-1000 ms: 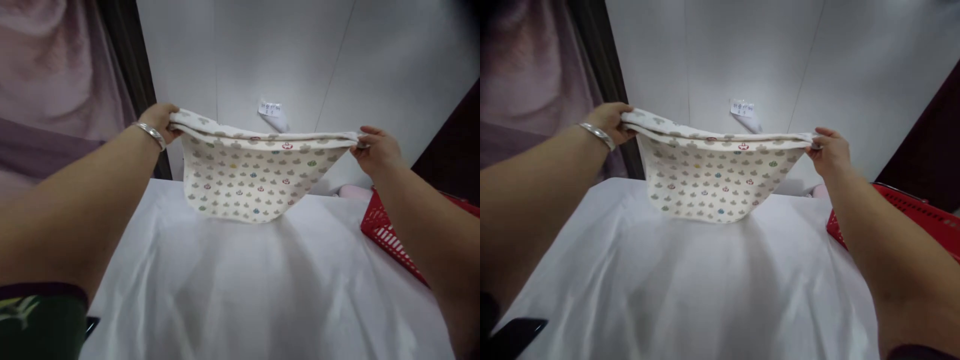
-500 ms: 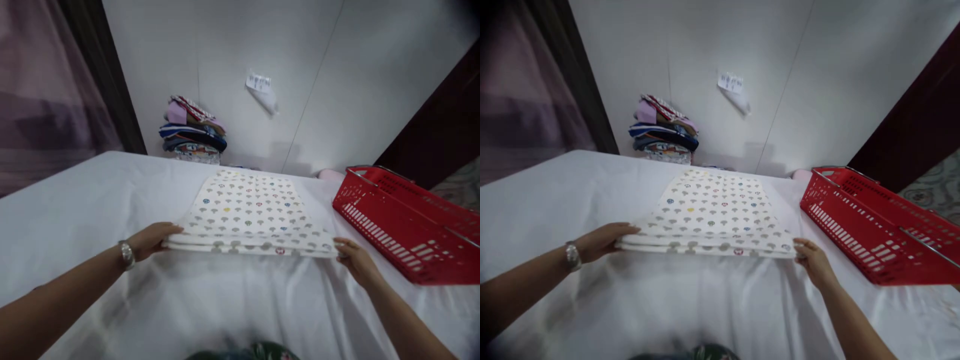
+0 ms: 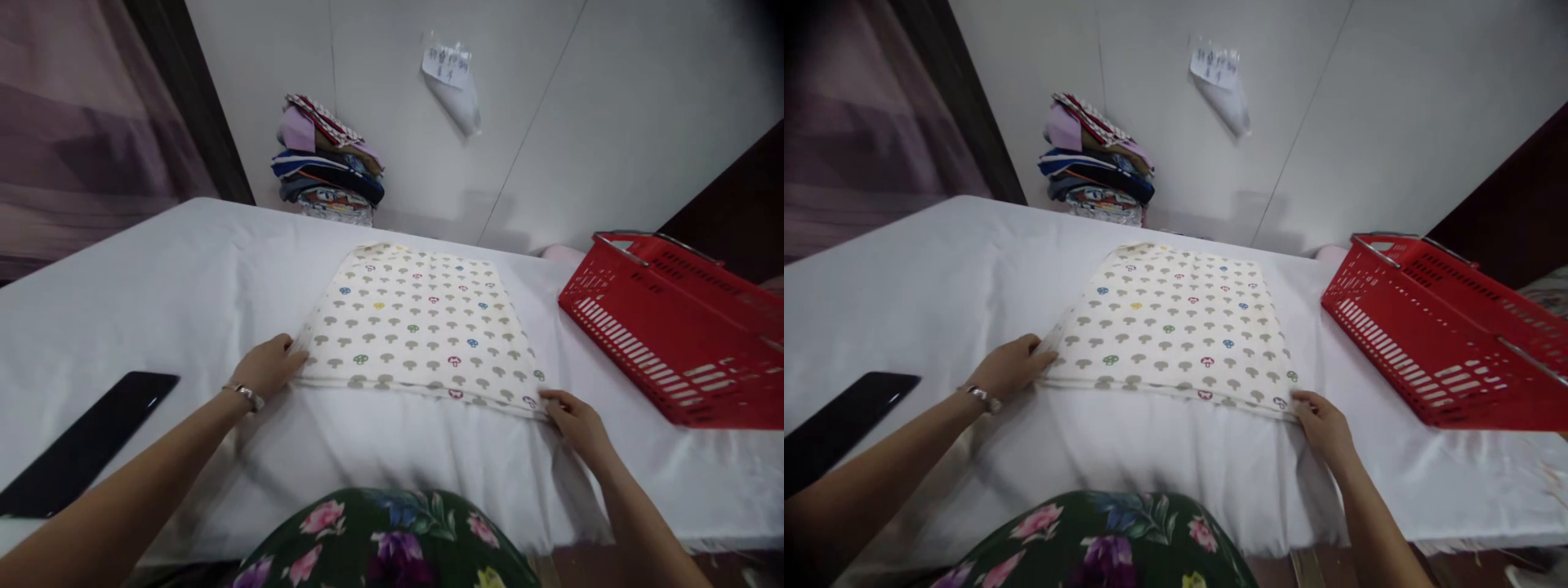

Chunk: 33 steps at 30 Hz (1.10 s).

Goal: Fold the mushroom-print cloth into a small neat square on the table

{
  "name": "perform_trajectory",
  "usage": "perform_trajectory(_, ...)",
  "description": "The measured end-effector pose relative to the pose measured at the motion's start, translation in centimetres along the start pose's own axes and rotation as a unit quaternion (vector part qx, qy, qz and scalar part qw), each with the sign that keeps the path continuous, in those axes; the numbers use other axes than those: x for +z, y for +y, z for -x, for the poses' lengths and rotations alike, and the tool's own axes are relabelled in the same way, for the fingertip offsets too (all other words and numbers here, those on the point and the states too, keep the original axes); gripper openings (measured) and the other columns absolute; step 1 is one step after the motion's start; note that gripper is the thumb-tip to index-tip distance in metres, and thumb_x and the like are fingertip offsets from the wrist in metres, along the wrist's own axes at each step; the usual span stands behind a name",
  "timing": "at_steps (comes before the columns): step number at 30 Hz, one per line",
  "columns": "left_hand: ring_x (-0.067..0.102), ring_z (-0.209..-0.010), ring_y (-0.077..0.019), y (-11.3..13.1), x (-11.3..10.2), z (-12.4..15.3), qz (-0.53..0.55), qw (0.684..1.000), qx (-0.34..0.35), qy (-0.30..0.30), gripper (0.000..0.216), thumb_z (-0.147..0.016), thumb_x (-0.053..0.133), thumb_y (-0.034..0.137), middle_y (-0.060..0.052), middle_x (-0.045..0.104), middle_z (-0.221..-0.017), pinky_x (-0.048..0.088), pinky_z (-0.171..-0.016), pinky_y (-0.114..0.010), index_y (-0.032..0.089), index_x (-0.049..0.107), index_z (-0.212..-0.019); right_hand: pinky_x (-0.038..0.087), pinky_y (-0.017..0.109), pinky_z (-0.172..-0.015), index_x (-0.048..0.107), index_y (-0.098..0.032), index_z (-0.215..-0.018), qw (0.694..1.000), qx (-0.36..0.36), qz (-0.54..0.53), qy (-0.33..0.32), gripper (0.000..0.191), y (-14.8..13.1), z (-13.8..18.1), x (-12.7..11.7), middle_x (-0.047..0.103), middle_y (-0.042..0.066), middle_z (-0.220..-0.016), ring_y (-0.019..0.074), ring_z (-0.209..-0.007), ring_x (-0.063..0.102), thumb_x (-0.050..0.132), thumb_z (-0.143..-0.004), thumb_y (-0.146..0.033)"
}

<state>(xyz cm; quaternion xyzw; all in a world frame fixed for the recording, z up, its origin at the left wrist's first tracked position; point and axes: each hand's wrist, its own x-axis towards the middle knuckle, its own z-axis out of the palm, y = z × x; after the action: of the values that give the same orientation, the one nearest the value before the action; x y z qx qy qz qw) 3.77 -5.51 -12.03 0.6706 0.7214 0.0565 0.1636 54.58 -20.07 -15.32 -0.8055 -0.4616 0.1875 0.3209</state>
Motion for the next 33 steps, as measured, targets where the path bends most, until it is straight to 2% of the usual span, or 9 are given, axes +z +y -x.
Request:
perform_trajectory(2, 0.057, -0.084, -0.0266, 0.5, 0.6, 0.7, -0.043, 0.994, 0.049, 0.084, 0.038, -0.079, 0.042, 0.045, -0.013, 0.061, -0.098, 0.043, -0.067, -0.035, 0.015, 0.054, -0.099, 0.048, 0.038, -0.076, 0.067, -0.018, -0.091, 0.983, -0.136, 0.116, 0.051, 0.029, -0.6, 0.5, 0.4, 0.061, 0.009, -0.096, 0.0221, -0.084, 0.058, 0.053, -0.073, -0.035)
perform_trajectory(4, 0.053, -0.097, -0.0271, 1.4, 1.4, 1.3, -0.058, 0.972, 0.155, 0.167, 0.040, -0.082, 0.043, 0.042, -0.014, 0.056, -0.111, 0.043, -0.077, -0.038, 0.013, 0.052, -0.108, 0.043, 0.043, -0.090, 0.065, -0.018, -0.096, 0.954, -0.249, 0.148, 0.076, 0.029, -1.9, 1.2, 1.3, 0.056, 0.010, -0.111, 0.0249, -0.102, 0.053, 0.049, -0.080, -0.035)
perform_trajectory(5, 0.051, -0.101, -0.0260, 1.9, 1.9, 1.6, -0.055, 0.955, 0.222, 0.189, 0.039, -0.083, 0.043, 0.041, -0.014, 0.056, -0.113, 0.041, -0.082, -0.038, 0.013, 0.053, -0.110, 0.042, 0.042, -0.092, 0.064, -0.019, -0.099, 0.943, -0.294, 0.143, 0.060, 0.029, -2.7, 1.6, 2.0, 0.055, 0.010, -0.112, 0.0243, -0.104, 0.052, 0.048, -0.082, -0.035)
perform_trajectory(8, 0.051, -0.100, -0.0214, 3.8, 3.6, 2.1, -0.036, 0.905, 0.392, 0.162, 0.032, -0.085, 0.044, 0.038, -0.010, 0.058, -0.109, 0.040, -0.087, -0.036, 0.017, 0.057, -0.105, 0.045, 0.037, -0.089, 0.061, -0.022, -0.106, 0.909, -0.390, 0.133, -0.055, 0.026, -5.6, 2.4, 4.2, 0.057, 0.008, -0.109, 0.0209, -0.102, 0.053, 0.048, -0.085, -0.032)
perform_trajectory(10, 0.052, -0.097, -0.0202, 4.8, 4.5, 2.2, -0.036, 0.884, 0.451, 0.119, 0.028, -0.086, 0.043, 0.035, -0.009, 0.060, -0.105, 0.041, -0.084, -0.035, 0.019, 0.060, -0.100, 0.045, 0.036, -0.088, 0.061, -0.022, -0.108, 0.888, -0.424, 0.147, -0.101, 0.027, -7.1, 2.5, 5.4, 0.057, 0.008, -0.109, 0.0203, -0.100, 0.053, 0.049, -0.086, -0.031)
perform_trajectory(18, 0.053, -0.088, -0.0180, 5.6, 5.3, 1.1, -0.013, 0.876, 0.474, 0.090, 0.033, -0.089, 0.036, 0.033, -0.009, 0.061, -0.096, 0.043, -0.079, -0.034, 0.018, 0.064, -0.096, 0.045, 0.034, -0.081, 0.063, -0.020, -0.105, 0.873, -0.444, 0.175, -0.096, 0.028, -8.5, 1.3, 7.4, 0.059, 0.009, -0.100, 0.0193, -0.090, 0.053, 0.041, -0.090, -0.029)
perform_trajectory(24, 0.054, -0.086, -0.0173, 5.3, 4.8, 2.0, 0.003, 0.876, 0.472, 0.099, 0.035, -0.090, 0.034, 0.032, -0.008, 0.064, -0.093, 0.043, -0.077, -0.033, 0.018, 0.065, -0.093, 0.045, 0.032, -0.076, 0.065, -0.020, -0.097, 0.895, -0.418, 0.138, -0.078, 0.030, -8.4, 2.0, 7.3, 0.060, 0.008, -0.092, 0.0185, -0.086, 0.053, 0.037, -0.092, -0.029)
perform_trajectory(29, 0.056, -0.084, -0.0170, 4.7, 5.2, 2.8, -0.052, 0.867, 0.488, 0.081, 0.034, -0.090, 0.034, 0.030, -0.007, 0.065, -0.092, 0.043, -0.076, -0.033, 0.018, 0.066, -0.087, 0.044, 0.033, -0.076, 0.065, -0.020, -0.094, 0.874, -0.443, 0.181, -0.085, 0.028, -7.9, 3.2, 7.4, 0.060, 0.008, -0.091, 0.0190, -0.084, 0.052, 0.038, -0.091, -0.027)
perform_trajectory(33, 0.057, -0.086, -0.0181, 4.5, 5.1, 3.2, -0.064, 0.866, 0.484, 0.111, 0.033, -0.090, 0.034, 0.030, -0.006, 0.066, -0.094, 0.044, -0.073, -0.032, 0.019, 0.065, -0.091, 0.044, 0.033, -0.074, 0.064, -0.019, -0.096, 0.869, -0.452, 0.185, -0.074, 0.026, -7.4, 3.7, 7.8, 0.059, 0.008, -0.090, 0.0186, -0.083, 0.052, 0.039, -0.091, -0.024)
